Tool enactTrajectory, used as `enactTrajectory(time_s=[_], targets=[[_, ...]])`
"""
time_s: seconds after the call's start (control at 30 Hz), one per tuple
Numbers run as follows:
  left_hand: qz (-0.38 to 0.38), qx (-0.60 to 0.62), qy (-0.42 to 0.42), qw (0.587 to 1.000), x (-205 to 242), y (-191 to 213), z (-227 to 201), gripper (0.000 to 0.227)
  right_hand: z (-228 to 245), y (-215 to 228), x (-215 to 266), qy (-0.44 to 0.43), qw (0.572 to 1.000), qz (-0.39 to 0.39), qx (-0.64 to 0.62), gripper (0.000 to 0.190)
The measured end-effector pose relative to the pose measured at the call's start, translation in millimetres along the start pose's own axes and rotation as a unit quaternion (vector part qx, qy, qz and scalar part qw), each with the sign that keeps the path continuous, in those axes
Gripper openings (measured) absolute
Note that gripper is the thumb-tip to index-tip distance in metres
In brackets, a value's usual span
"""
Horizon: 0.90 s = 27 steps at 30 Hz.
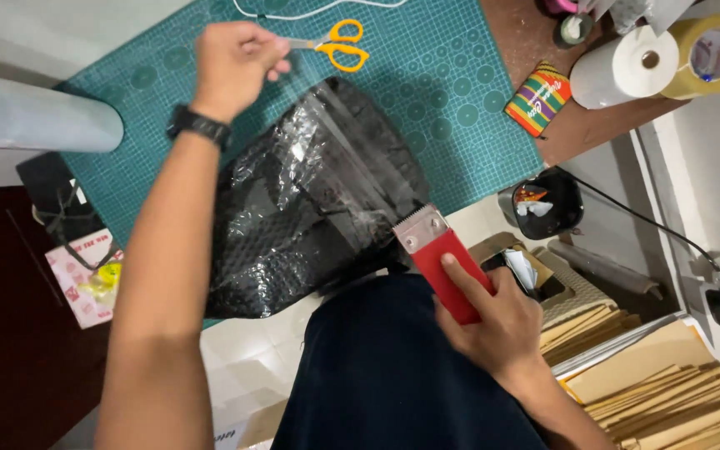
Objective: Wrapping a rectangular object in black bubble wrap and securing it with tape.
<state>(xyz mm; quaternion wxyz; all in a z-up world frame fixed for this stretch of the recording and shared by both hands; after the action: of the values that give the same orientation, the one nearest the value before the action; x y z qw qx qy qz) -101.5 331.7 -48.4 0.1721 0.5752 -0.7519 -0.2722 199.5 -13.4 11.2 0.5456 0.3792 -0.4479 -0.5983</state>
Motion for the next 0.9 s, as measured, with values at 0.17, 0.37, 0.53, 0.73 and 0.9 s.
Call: enactTrajectory(time_s=[0.17,0.37,0.53,0.73,0.9], targets=[[-0.015,0.172,0.049,0.984,-16,-61,57,0.008,-6,-19,-11,-0.057,0.998,0.031,-0.003,0.069],[0.159,-0.112,0.075,0.978,-7,-87,68,0.104,-6,-26,-14,-0.01,0.999,0.031,-0.013,0.069],[-0.036,-0.283,-0.236,0.929,23,-114,-72,0.038,-7,-27,-19,0.006,0.999,0.018,-0.028,0.065],[-0.052,-0.331,-0.276,0.901,25,-112,-73,0.044,-11,6,3,0.053,0.997,0.031,-0.054,0.062],[-0.048,-0.314,-0.247,0.916,27,-106,-85,0.04,-40,-29,10,-0.025,0.987,0.151,0.041,0.063]])
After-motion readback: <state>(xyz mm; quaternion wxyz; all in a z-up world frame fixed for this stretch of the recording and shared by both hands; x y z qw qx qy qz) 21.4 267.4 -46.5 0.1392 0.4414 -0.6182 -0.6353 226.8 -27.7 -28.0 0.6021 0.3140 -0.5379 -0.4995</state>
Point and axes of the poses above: each hand's wrist, its own x-axis away from the middle knuckle, its own y-axis out of the back of the hand, z = x × y, the point moved 9 cm from there along -x, towards the middle knuckle, and after that the axes turned 10 degrees about -y, right-handed, at the moved point
